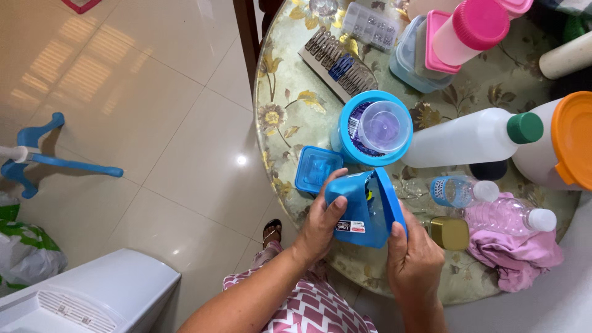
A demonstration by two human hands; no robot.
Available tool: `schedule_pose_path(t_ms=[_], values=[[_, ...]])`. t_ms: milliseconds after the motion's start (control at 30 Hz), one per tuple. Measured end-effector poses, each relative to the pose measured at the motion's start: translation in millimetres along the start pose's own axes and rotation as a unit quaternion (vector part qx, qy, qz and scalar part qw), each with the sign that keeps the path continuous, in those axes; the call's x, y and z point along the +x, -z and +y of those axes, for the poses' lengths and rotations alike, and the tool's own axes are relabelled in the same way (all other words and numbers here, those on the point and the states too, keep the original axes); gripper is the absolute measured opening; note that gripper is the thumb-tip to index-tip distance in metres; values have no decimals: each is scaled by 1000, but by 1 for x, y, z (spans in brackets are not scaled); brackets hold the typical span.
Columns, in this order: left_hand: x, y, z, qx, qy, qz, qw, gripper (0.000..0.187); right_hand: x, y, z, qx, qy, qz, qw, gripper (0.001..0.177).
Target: The person opens and closes several plastic containers and bottles on a table, then stacks them by size and color. They handle a small blue container, a clear bottle, and larger pink and purple containers, arranging them into neat stacks.
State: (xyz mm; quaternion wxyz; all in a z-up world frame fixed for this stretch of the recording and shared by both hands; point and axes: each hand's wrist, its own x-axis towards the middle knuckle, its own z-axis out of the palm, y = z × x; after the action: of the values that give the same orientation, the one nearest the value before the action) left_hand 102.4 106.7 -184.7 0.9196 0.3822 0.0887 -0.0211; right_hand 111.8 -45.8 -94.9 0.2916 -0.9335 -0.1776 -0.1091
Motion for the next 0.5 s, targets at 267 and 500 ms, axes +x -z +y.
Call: schedule_pose_path(t_ms=[267,500], values=[[3,0,3,-52,26,-28,998,104,1,9,5,-70,-7,11,997,30],[6,17,-4,-98,93,-64,989,99,4,27,19,-147,-91,-8,985,32]])
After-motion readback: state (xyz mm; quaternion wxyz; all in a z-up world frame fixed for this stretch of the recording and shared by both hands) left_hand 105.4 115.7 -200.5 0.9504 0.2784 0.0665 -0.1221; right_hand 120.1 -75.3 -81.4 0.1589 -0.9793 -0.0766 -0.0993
